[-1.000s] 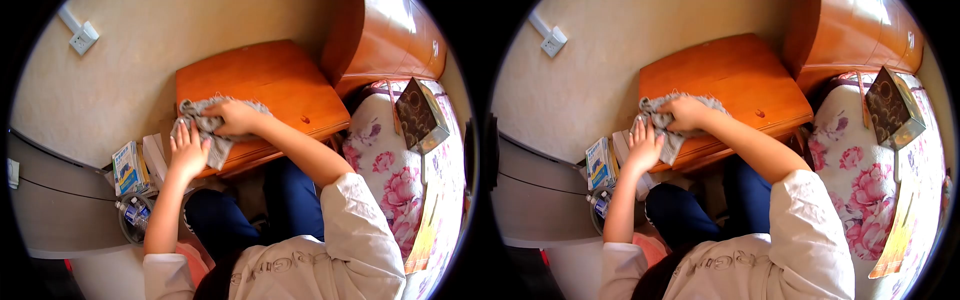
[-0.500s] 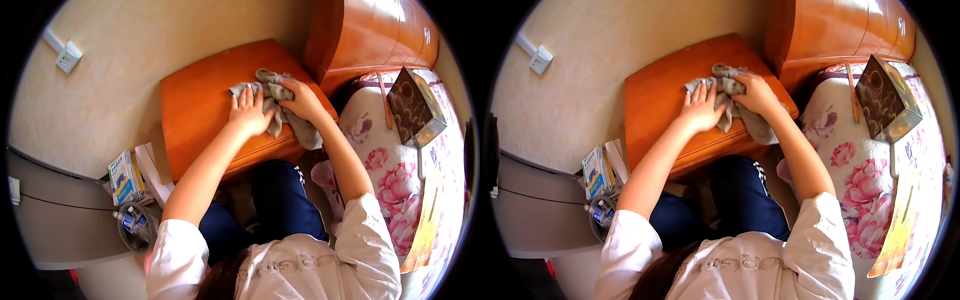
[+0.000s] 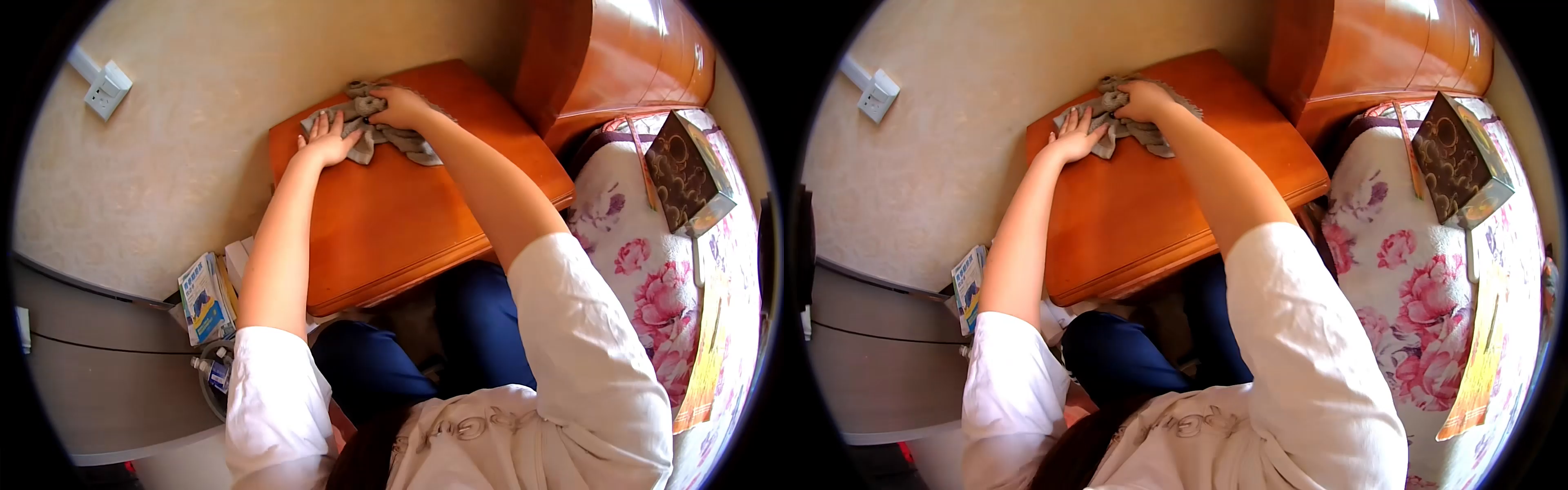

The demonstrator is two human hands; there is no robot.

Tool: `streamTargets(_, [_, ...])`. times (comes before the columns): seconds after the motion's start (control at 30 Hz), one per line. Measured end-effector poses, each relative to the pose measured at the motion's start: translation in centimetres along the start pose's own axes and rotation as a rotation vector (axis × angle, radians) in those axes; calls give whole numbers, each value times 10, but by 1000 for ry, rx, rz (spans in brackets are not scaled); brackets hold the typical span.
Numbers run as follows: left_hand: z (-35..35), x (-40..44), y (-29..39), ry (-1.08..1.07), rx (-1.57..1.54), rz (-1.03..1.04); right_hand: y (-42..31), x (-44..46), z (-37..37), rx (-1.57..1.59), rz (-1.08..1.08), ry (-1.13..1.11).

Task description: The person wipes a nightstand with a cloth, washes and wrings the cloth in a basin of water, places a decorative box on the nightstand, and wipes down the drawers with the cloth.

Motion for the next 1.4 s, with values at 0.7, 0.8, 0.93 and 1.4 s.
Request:
streamTargets(0.7, [22, -243, -8, 290, 84, 145, -104, -177, -21, 116, -248, -23])
streamTargets(0.8, [19, -234, -9, 245, 115, 118, -101, -167, -16, 135, -272, -17])
streamTargets(0.93, [12, -192, -28, 226, 102, 79, -96, -131, 6, 134, -278, 5])
streamTargets(1.4, [5, 12, -102, 265, -33, -30, -81, 42, 81, -48, -77, 110])
Point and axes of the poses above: each hand's wrist, its own x-axis towards the middle knuckle, its own z-axis out of the palm, y = z × x, the point moved 1 cm from there along x, towards the middle knuckle, and after that the axes turned 8 degrees about y, right-handed, at the moved point
